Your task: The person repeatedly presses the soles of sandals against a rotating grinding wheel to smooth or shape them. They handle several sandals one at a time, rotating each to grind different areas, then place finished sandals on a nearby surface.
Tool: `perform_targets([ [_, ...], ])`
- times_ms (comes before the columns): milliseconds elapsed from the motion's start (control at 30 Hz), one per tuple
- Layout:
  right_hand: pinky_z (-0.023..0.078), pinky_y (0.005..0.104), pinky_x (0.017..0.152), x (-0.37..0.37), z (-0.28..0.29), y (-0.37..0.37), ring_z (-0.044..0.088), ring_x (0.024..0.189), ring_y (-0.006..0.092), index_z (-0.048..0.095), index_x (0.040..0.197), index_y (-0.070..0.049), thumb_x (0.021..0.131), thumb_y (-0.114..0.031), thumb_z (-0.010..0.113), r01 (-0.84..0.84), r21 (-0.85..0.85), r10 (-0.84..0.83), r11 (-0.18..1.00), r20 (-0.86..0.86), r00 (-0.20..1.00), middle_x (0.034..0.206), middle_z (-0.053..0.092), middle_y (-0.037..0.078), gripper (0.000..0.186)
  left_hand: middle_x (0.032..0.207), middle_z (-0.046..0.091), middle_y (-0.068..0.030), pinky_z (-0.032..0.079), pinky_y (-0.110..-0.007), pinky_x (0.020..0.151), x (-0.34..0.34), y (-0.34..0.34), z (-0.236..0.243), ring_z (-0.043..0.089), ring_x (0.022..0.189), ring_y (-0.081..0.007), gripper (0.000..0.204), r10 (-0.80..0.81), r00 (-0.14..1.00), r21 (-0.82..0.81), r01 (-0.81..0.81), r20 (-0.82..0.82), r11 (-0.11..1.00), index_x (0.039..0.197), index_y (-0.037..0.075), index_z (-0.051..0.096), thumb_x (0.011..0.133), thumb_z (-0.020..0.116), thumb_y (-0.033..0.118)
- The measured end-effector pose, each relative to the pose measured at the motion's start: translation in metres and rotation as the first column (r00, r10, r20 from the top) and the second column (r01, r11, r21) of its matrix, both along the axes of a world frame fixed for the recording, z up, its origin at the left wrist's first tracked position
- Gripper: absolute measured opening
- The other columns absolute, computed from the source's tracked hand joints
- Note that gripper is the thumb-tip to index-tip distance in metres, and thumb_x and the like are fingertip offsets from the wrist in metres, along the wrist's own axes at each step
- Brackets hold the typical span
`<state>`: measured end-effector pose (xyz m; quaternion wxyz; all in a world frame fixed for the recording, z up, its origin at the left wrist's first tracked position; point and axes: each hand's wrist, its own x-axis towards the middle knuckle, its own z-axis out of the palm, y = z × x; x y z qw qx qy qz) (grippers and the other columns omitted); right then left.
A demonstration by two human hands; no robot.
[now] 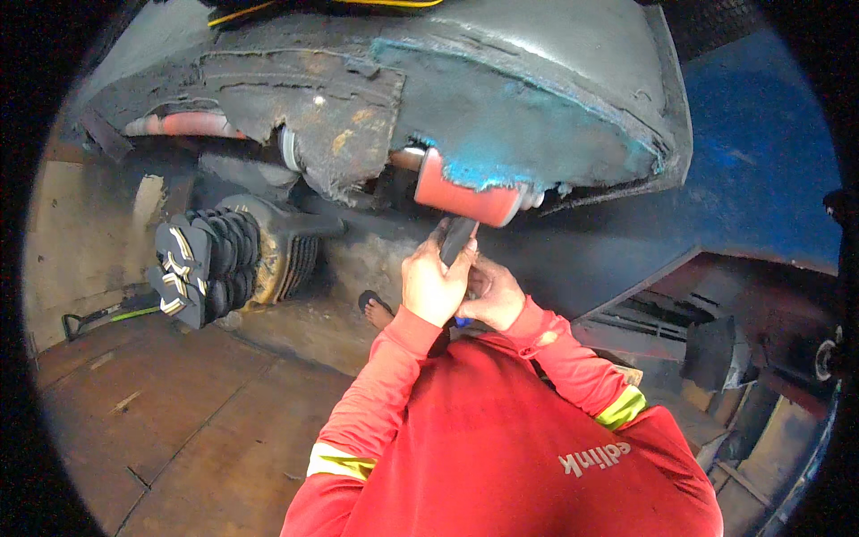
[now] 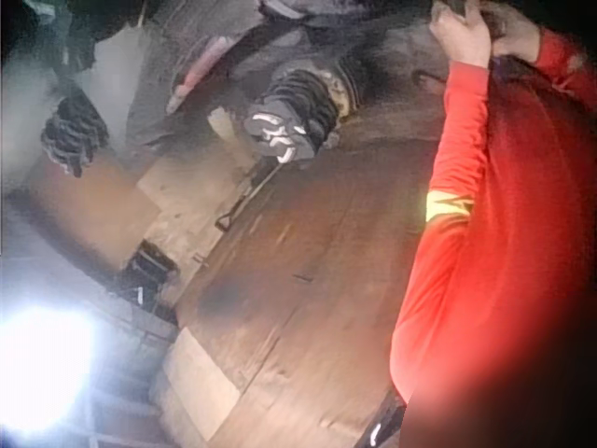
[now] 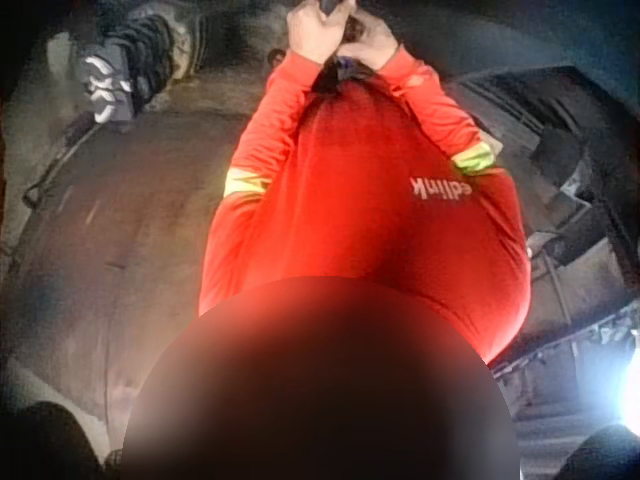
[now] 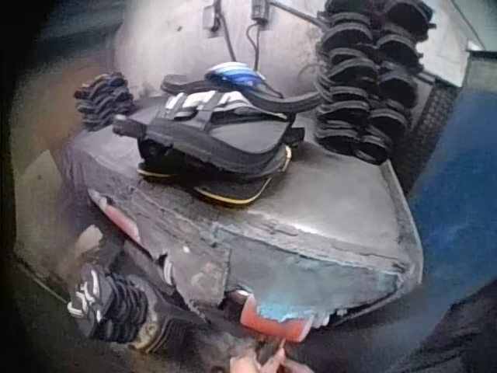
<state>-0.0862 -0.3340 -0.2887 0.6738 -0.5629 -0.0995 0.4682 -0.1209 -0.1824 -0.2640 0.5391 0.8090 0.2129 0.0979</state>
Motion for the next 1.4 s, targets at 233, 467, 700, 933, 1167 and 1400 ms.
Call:
perform_targets([
  [233,0.038,0.0506,0.113,-0.025,0.014,0.015,0.044,0.136,0.047,0.054,0.141,-0.007,0.074,-0.017,0.081,0.306,-0.244,0.091,0.92,0.894,0.438,0.147,0.044,0.028,0.073,0.112,0.075,-0.0192,0.057,-0.033,0.086,-0.027,0.013,0.006,0.072,0.102,-0.0191,0.056,-0.024,0.984,-0.32,0.082,0.179,0.944,0.127,-0.004,0.066,0.086,0.082,0.029],
  [467,0.045,0.0568,0.102,-0.023,0.014,0.023,0.051,0.123,0.0523,0.058,0.138,-0.012,0.082,-0.034,0.076,0.414,-0.567,0.383,0.712,0.808,0.449,0.134,0.05,0.033,0.062,0.092,0.074,-0.0214,0.058,-0.039,0.074,-0.013,0.02,0.028,0.074,0.083,-0.035,0.037,-0.134,0.991,0.028,0.134,0.0,0.991,0.107,0.003,0.075,0.087,0.078,0.034],
  [700,0.053,0.048,0.089,-0.024,0.006,0.033,0.065,0.101,0.0416,0.059,0.132,-0.006,0.076,-0.037,0.083,0.291,-0.206,-0.012,0.934,0.797,0.604,0.11,0.066,0.023,0.069,0.073,0.069,-0.0204,0.055,-0.044,0.059,0.003,0.036,0.048,0.071,0.066,-0.0366,0.031,-0.24,0.97,0.47,0.191,0.046,0.862,0.084,0.004,0.075,0.087,0.076,0.035],
  [933,0.052,0.0375,0.095,-0.014,0.002,0.025,0.069,0.107,0.0253,0.063,0.128,-0.007,0.074,-0.036,0.09,0.2,-0.231,-0.055,0.952,0.512,0.857,0.114,0.072,0.015,0.068,0.067,0.066,-0.0229,0.055,-0.045,0.057,0.023,0.033,0.031,0.069,0.061,-0.0389,0.043,-0.32,0.94,0.587,0.328,-0.121,0.741,0.071,-0.001,0.068,0.087,0.074,0.039],
  [1167,0.042,0.0537,0.103,-0.02,0.009,0.015,0.059,0.115,0.0419,0.058,0.14,-0.015,0.077,-0.036,0.082,0.273,-0.487,0.215,0.83,0.73,0.649,0.114,0.063,0.022,0.071,0.084,0.072,-0.0213,0.056,-0.043,0.067,-0.001,0.025,0.035,0.072,0.075,-0.0382,0.029,-0.21,0.976,0.174,0.198,0.059,0.965,0.095,0.004,0.075,0.089,0.075,0.032],
  [1400,0.024,0.0723,0.112,-0.019,-0.017,0.02,0.049,0.126,0.0575,0.059,0.139,-0.025,0.086,-0.039,0.074,0.466,-0.333,0.165,0.82,0.916,0.365,0.12,0.06,0.028,0.056,0.086,0.072,-0.0189,0.056,-0.042,0.068,0.004,0.022,0.037,0.071,0.076,-0.0373,0.029,-0.223,0.972,0.211,0.204,0.07,0.956,0.096,0.004,0.075,0.089,0.077,0.033],
])
